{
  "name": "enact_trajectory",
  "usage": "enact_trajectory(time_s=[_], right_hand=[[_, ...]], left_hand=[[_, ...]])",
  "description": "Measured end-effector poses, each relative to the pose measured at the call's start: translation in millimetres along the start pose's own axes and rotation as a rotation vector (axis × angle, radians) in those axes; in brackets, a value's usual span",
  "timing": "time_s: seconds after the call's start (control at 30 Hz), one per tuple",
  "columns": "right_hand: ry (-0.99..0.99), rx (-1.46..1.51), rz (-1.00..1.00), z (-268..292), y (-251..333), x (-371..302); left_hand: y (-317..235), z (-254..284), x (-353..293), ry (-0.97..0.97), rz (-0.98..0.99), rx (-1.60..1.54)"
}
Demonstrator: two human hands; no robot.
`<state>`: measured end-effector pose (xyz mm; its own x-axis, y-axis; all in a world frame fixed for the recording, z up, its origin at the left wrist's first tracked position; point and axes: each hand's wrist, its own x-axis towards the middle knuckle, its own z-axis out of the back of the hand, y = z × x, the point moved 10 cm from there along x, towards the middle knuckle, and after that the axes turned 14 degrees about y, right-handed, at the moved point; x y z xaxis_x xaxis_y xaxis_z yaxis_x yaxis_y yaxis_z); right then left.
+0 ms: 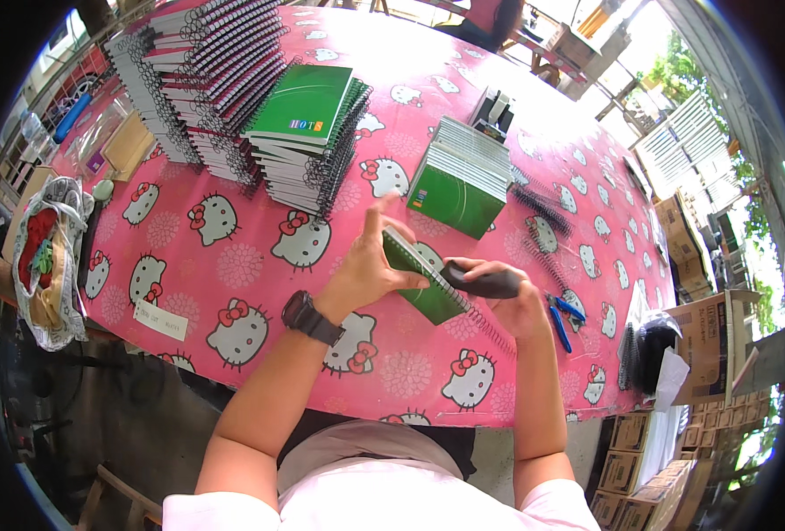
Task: The person assembles spiral-bound notebooks by inserting a metal coil into the punched holes of green covers and paper stacks. They use pliers to secure the coil ends and place finished notebooks into a growing stack on the table.
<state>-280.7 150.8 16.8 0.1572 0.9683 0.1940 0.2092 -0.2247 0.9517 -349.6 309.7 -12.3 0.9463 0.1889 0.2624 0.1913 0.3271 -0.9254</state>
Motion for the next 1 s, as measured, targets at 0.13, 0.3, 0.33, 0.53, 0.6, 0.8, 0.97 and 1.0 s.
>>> enact_trajectory(time_s=[0.13,0.3,0.33,0.53,0.6,0.8,0.97,1.0], right_hand=[[-0.194,-0.496,-0.265,36,-16,-13],[-0.032,-0.466,-0.241,11,-13,-5],[-0.140,-0.501,-0.318,22,-15,-7],[-0.120,-0.259,-0.261,13,-11,2],[-0.106,-0.368,-0.275,24,-8,0],[-0.110,-0.396,-0.311,19,-13,4],[-0.032,0.053,0.033,-2,3,11],[-0.061,-0.126,-0.079,13,-11,7]], left_hand=[[14,-19,4,0.173,0.053,-0.188],[17,-28,3,0.231,0.051,-0.275],[17,-28,4,0.237,0.034,-0.282],[20,-32,5,0.262,0.037,-0.266],[17,-37,7,0.304,0.038,-0.313],[21,-43,5,0.372,0.014,-0.626],[34,-28,8,0.326,0.067,-0.853],[29,-24,8,0.308,-0.025,-0.847]])
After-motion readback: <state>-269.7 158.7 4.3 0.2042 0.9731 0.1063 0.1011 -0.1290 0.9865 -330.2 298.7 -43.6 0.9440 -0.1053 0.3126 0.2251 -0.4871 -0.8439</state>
